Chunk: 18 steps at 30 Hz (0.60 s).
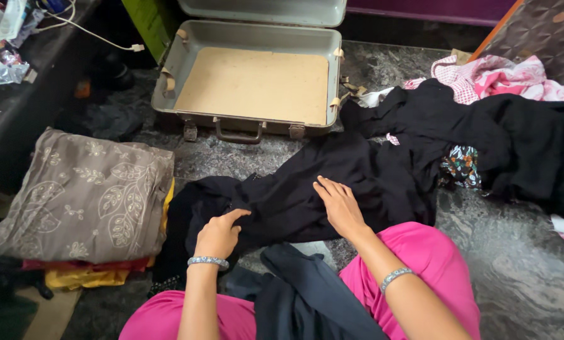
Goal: The person folds a patterned brown garment and a black garment on the floor, smoothing and aligning them into neat rectangles. The folded items are stacked beside an open suitcase.
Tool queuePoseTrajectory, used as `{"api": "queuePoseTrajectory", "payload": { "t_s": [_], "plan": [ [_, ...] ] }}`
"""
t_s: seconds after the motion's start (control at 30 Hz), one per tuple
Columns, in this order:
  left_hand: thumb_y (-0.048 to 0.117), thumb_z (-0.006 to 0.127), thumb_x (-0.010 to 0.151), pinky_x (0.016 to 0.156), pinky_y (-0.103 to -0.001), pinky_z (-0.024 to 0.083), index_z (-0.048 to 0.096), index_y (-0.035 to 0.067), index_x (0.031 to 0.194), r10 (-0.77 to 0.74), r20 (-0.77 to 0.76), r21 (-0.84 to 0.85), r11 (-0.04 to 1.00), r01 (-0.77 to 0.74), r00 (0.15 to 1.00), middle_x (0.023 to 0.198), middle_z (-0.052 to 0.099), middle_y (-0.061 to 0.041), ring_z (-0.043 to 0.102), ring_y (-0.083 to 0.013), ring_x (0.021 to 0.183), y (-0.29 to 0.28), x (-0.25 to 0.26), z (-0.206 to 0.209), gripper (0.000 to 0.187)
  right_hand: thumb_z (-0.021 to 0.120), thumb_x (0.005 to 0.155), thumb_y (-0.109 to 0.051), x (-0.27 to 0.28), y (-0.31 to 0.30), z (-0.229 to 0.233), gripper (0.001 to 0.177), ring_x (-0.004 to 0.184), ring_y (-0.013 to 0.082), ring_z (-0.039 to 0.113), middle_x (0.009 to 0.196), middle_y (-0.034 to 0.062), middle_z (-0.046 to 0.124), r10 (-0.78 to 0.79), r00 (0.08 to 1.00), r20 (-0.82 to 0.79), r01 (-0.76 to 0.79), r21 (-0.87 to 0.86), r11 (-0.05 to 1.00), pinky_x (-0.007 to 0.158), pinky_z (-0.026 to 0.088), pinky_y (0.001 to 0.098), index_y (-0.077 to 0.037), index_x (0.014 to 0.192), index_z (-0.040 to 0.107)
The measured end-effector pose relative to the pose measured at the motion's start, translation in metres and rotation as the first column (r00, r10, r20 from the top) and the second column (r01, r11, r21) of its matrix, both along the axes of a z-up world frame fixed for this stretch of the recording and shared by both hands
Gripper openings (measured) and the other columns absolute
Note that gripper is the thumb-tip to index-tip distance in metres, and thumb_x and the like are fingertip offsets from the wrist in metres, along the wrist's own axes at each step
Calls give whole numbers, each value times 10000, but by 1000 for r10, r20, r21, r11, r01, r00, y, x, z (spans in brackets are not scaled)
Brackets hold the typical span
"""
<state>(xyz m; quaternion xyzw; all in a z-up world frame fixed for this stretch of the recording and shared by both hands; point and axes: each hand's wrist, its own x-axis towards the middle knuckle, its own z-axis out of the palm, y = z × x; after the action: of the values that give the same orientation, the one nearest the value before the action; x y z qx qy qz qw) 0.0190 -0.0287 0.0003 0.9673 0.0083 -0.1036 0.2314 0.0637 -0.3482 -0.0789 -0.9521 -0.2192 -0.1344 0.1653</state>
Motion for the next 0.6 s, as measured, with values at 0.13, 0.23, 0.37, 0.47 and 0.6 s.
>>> {"api": "queuePoseTrajectory", "payload": {
  "t_s": [0.13,0.23,0.37,0.47,0.6],
  "plan": [
    [97,643,875,823,-492,564,694,358,1223,2,84,-3,1000,-2,996,962,742,-154,706,-367,953,1,2,3,438,560,785,55,4,2,-13,632,1408,295,451,1523,130,492,3,997,-82,-10,-86,996,1139,337,480,-62,1407,563],
    [-9,601,826,810,-485,562,723,318,1184,45,222,-34,999,-38,974,958,720,-161,691,-375,946,5,3,-4,501,565,788,52,4,6,-22,626,1420,288,435,1530,121,481,5,991,-134,-21,-117,993,1145,323,492,-87,1399,569],
    [-109,543,733,816,-477,562,752,257,1069,103,411,-131,990,-53,906,963,724,-147,686,-381,969,7,7,-8,540,568,820,23,4,7,-25,529,1366,290,495,1486,124,544,18,994,-109,-26,-68,997,1111,359,475,-95,1332,633],
    [-100,553,741,792,-479,562,781,275,998,184,386,-146,980,-137,904,943,716,-153,687,-383,926,10,8,-2,508,567,852,-5,10,10,-24,422,1301,276,568,1404,107,632,37,998,-58,-36,25,999,1075,407,437,-91,1245,696],
    [-96,556,744,766,-487,560,795,295,968,185,317,-106,982,-159,930,924,706,-161,686,-388,886,4,5,6,510,575,822,-15,3,5,-29,377,1254,259,612,1333,97,686,34,999,-36,-30,84,996,1024,443,409,-68,1162,729]
  ]
}}
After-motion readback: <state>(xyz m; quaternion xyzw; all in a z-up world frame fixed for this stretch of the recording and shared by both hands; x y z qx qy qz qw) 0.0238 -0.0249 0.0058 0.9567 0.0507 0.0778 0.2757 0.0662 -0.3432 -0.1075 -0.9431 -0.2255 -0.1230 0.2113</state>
